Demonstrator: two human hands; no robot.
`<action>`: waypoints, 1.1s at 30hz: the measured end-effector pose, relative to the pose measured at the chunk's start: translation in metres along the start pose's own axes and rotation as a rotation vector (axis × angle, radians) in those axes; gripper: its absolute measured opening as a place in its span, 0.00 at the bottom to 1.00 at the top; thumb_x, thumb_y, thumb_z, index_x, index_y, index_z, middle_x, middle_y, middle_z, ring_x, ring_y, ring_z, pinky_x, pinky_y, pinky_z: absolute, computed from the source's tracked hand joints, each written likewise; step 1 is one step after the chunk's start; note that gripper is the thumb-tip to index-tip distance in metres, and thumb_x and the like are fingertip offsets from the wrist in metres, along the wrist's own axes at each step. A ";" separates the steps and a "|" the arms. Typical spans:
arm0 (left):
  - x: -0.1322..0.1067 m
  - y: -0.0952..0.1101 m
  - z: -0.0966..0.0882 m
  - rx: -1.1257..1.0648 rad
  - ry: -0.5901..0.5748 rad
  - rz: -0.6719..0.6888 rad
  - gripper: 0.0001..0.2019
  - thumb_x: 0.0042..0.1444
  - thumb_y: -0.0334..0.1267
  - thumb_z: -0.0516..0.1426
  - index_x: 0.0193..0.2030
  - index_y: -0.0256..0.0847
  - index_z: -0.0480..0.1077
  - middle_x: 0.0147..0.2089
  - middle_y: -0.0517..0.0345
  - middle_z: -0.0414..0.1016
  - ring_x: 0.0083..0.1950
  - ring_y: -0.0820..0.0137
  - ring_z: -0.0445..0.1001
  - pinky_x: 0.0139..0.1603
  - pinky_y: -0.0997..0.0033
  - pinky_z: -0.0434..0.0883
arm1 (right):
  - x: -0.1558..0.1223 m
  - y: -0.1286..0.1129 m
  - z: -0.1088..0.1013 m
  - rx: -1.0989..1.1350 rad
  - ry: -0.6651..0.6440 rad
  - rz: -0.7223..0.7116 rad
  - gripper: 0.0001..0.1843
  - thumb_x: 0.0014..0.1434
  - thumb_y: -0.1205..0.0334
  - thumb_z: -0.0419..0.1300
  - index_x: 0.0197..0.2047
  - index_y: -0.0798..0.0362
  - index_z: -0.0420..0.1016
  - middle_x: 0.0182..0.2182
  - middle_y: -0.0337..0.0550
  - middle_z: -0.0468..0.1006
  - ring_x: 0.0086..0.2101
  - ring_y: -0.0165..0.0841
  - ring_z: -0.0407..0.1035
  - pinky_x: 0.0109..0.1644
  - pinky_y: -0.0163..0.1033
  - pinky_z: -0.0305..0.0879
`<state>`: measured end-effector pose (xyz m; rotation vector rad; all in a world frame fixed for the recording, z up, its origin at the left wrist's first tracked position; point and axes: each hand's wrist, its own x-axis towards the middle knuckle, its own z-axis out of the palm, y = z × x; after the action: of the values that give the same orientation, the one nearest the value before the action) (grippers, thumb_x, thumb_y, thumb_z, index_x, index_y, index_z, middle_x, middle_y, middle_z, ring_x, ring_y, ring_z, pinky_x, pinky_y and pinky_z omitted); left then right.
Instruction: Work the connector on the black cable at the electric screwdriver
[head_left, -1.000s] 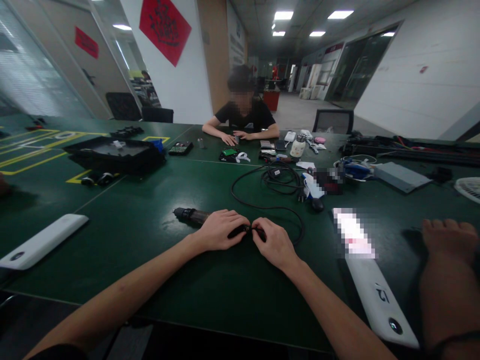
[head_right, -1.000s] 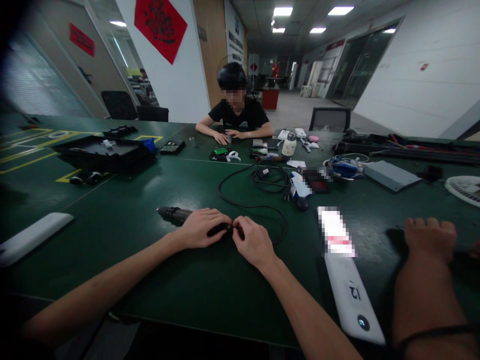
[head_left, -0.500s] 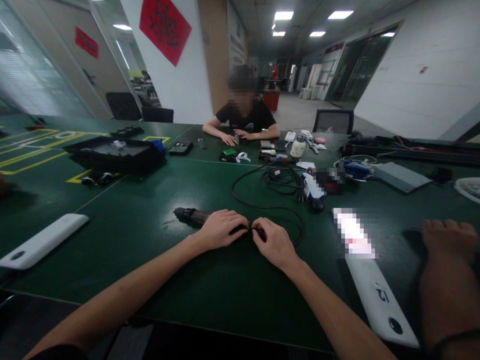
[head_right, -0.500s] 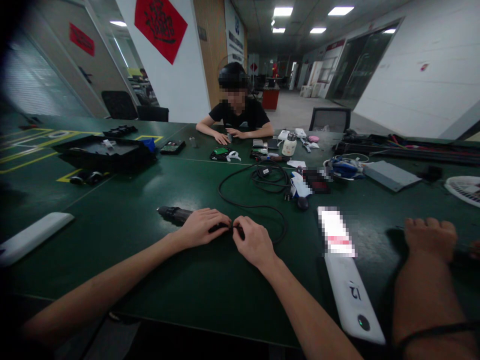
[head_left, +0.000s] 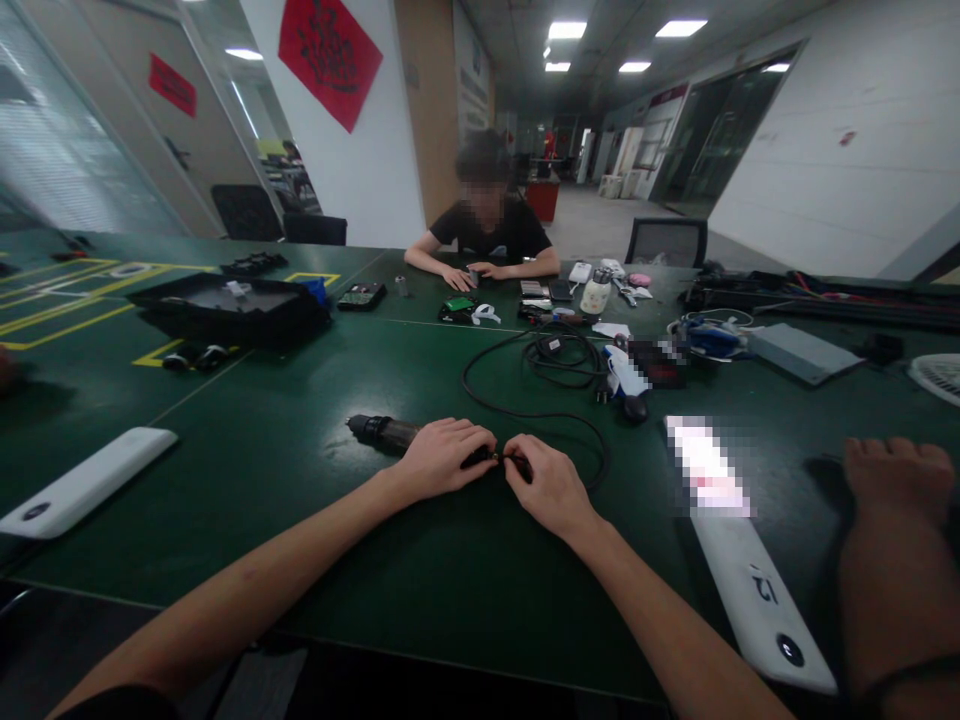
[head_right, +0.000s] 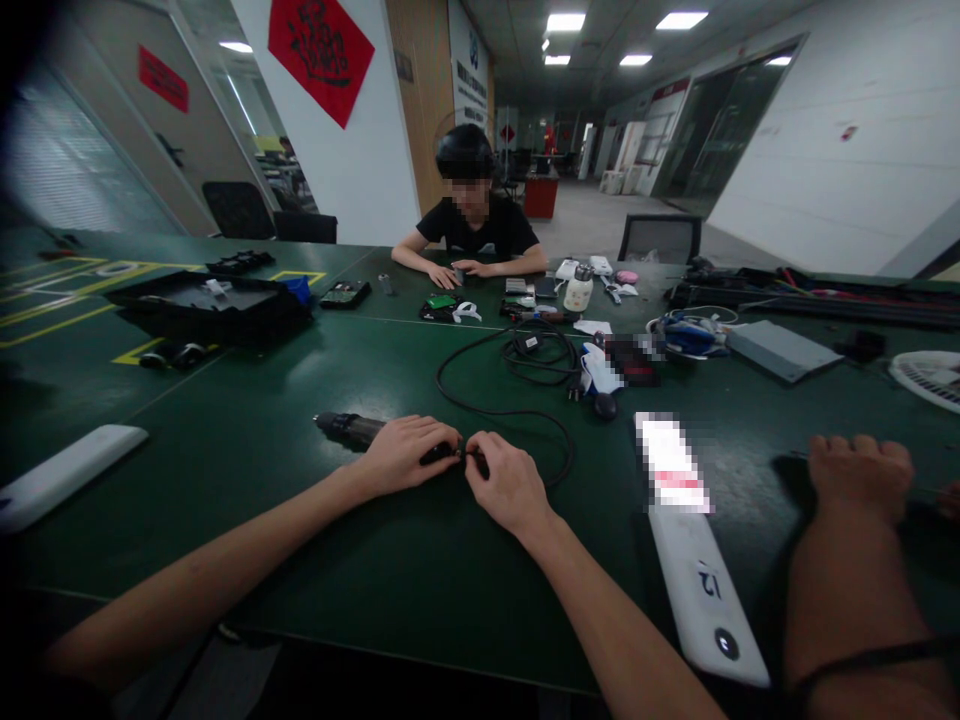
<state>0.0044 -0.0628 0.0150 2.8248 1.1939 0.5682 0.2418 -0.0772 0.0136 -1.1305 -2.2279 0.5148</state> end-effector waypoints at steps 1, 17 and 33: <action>0.000 0.000 -0.001 -0.005 -0.008 0.014 0.12 0.70 0.47 0.56 0.54 0.47 0.71 0.50 0.57 0.80 0.50 0.64 0.79 0.52 0.62 0.71 | 0.000 0.000 0.000 -0.002 0.001 -0.002 0.05 0.69 0.65 0.58 0.46 0.47 0.73 0.43 0.42 0.79 0.39 0.36 0.75 0.43 0.39 0.70; 0.000 -0.003 0.002 -0.001 -0.005 0.011 0.10 0.71 0.46 0.55 0.53 0.47 0.71 0.49 0.59 0.80 0.49 0.65 0.79 0.50 0.63 0.70 | 0.000 0.002 0.002 -0.003 -0.001 -0.006 0.04 0.68 0.65 0.59 0.45 0.47 0.73 0.43 0.42 0.79 0.39 0.36 0.74 0.44 0.39 0.69; 0.000 -0.003 0.002 -0.002 0.009 0.007 0.13 0.70 0.50 0.56 0.53 0.46 0.72 0.49 0.57 0.81 0.48 0.65 0.79 0.50 0.63 0.70 | 0.000 0.001 0.002 0.009 0.003 -0.004 0.05 0.69 0.65 0.59 0.46 0.47 0.73 0.44 0.42 0.79 0.40 0.36 0.75 0.44 0.40 0.70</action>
<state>0.0029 -0.0600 0.0124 2.8285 1.1845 0.5833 0.2417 -0.0766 0.0116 -1.1221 -2.2226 0.5202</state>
